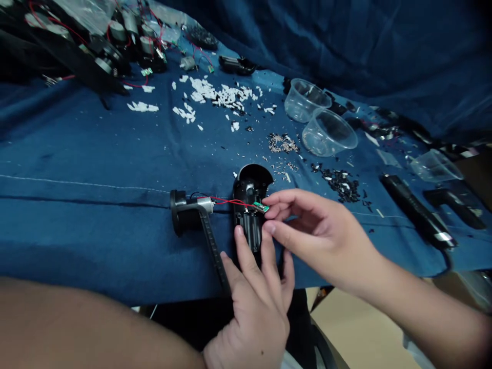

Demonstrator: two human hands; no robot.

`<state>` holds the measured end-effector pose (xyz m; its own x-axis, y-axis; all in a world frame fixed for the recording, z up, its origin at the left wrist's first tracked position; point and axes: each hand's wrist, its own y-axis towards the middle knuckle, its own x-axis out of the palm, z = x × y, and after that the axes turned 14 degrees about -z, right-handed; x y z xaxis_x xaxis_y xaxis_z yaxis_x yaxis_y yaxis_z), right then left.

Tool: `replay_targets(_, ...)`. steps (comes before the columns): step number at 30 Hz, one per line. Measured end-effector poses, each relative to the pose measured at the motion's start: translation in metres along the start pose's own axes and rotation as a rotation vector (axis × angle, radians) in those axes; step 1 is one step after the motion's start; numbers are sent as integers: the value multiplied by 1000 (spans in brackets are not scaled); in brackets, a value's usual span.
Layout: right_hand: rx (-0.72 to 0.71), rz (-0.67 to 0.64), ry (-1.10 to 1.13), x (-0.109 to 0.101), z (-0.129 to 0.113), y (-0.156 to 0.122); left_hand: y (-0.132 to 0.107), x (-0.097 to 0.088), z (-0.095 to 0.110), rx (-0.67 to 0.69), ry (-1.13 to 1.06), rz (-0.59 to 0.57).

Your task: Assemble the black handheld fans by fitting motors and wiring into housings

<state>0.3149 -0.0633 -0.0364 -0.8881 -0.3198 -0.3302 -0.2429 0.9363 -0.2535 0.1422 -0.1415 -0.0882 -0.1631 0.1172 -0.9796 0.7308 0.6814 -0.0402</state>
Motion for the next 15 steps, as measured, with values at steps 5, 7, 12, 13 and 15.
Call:
replay_targets(5,-243,102,-157,17,17,4,2,-15,-5,-23,44,-30)
replay_targets(7,-283,107,-147,17,19,12,4,-19,-4,-56,59,-36)
replay_targets(12,-350,73,-211,4,16,28,3,-32,-20,35,-20,54)
replay_targets(13,-362,65,-234,1,17,30,2,-37,-32,92,-50,98)
replay_targets(15,-370,43,-240,-4,20,32,-3,-45,-67,182,-130,176)
